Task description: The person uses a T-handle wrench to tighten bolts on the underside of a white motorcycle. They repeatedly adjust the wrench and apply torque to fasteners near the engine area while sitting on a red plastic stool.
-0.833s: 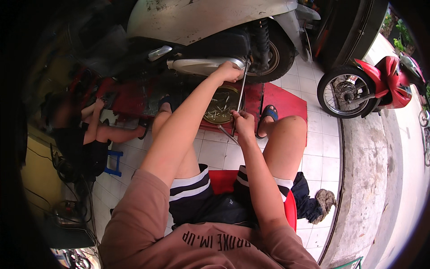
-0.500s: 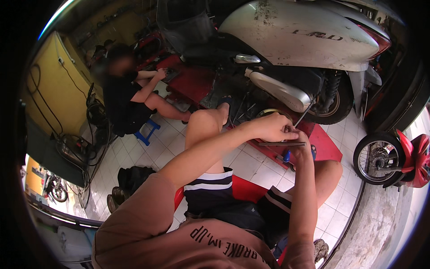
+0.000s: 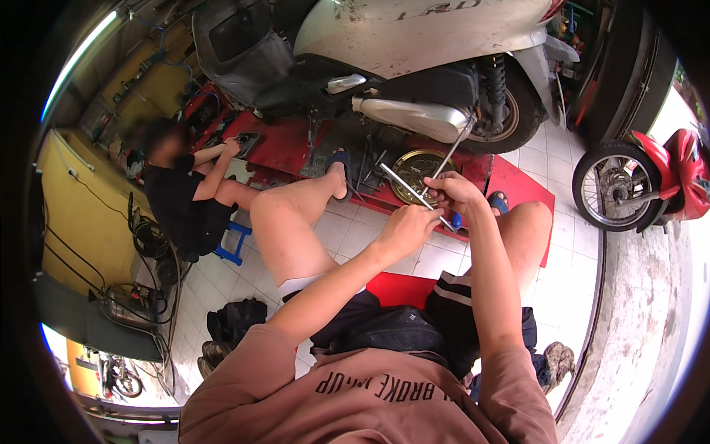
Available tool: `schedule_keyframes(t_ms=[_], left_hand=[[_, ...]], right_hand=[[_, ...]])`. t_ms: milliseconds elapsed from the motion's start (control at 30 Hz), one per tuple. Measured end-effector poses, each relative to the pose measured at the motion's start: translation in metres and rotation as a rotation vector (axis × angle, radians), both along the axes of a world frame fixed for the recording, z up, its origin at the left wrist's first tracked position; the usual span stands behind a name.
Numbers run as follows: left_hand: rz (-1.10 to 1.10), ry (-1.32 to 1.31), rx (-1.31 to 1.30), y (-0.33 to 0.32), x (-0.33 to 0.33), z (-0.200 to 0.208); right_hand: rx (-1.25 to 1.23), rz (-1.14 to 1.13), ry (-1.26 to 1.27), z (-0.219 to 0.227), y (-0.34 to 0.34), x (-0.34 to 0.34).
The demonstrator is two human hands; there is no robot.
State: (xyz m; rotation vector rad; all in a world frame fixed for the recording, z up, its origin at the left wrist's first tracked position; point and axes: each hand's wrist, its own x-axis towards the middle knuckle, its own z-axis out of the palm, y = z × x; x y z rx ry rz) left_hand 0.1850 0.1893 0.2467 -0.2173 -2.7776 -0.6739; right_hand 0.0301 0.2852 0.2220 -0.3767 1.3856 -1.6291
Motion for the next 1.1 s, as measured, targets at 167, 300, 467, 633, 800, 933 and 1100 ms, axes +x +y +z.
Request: schedule_keyframes(t_ms=[167, 300, 467, 633, 800, 933, 1100], left_hand=[[0.322, -0.143, 0.076, -0.035, 0.011, -0.010], [0.181, 0.019, 0.468, -0.037, 0.005, 0.025], [-0.077, -0.252, 0.214, -0.024, 0.018, 0.032], [0.150, -0.128, 0.204, -0.035, 0.015, 0.010], [-0.018, -0.308, -0.071, -0.022, 0.027, 0.018], [0.324, -0.082, 0.206, -0.028, 0.018, 0.025], [-0.086, -0.177, -0.029, -0.027, 0.024, 0.021]], right_hand=[[-0.111, -0.005, 0.008, 0.002, -0.010, 0.008], [-0.118, 0.049, -0.057, -0.011, -0.008, -0.008], [-0.162, 0.059, -0.064, -0.005, -0.007, -0.010], [-0.188, 0.017, -0.058, -0.004, -0.010, -0.009], [-0.253, -0.013, -0.112, 0.004, -0.006, -0.009], [-0.199, -0.045, -0.045, 0.002, -0.007, -0.006], [-0.151, -0.104, -0.021, -0.002, -0.008, -0.011]])
